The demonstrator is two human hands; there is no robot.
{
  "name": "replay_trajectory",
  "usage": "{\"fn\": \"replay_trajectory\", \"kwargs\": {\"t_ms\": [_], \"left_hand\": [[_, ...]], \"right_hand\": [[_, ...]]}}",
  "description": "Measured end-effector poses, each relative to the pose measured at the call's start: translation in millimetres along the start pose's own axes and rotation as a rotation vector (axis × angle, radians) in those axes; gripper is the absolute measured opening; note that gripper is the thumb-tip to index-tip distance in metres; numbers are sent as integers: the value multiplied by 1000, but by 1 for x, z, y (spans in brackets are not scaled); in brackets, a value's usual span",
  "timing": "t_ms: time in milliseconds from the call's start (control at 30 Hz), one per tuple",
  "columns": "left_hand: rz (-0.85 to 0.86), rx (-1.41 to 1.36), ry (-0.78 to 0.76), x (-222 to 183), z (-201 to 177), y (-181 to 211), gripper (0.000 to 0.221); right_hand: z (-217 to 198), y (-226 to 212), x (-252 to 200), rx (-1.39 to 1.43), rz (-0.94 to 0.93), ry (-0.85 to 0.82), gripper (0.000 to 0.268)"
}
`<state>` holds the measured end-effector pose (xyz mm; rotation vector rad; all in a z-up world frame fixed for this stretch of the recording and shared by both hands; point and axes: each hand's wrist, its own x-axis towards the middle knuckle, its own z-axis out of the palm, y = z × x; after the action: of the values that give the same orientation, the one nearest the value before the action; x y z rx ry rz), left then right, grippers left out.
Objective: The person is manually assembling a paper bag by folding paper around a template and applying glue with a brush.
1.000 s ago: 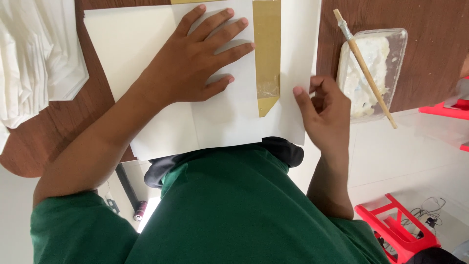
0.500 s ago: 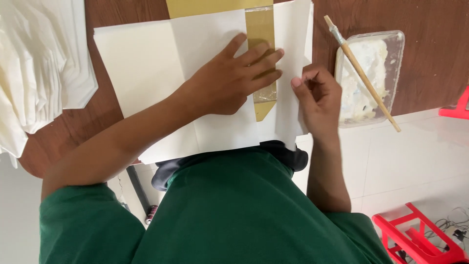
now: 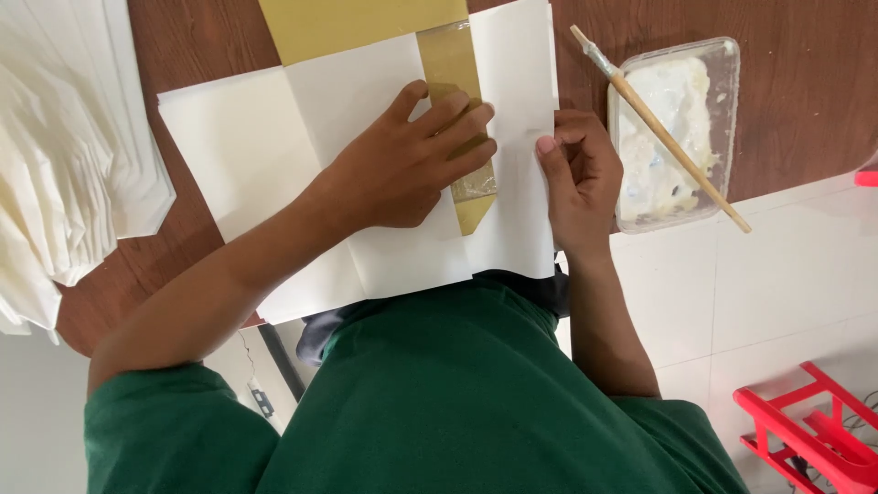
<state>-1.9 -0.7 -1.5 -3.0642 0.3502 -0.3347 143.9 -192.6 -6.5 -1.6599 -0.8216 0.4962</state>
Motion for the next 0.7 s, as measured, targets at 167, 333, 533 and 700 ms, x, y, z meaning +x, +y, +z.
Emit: {"fn": "replay_trajectory", "kwargs": {"t_ms": [167,333,533,700], "left_hand": [[1,-34,1,-4,-3,-1,54],[14,-73,21,-6,-1,-1,49],[17,-24,28,-10,-2,3,43],[-67,-123,93,-18,-4,8,46]], "right_hand": [[0,1,-2,17,51,15,11],[-1,0,-1,-32,57,-7,14],[-3,6,-3,-15,94,-37,16],[-3,5,-5,42,153,-35,19]]}}
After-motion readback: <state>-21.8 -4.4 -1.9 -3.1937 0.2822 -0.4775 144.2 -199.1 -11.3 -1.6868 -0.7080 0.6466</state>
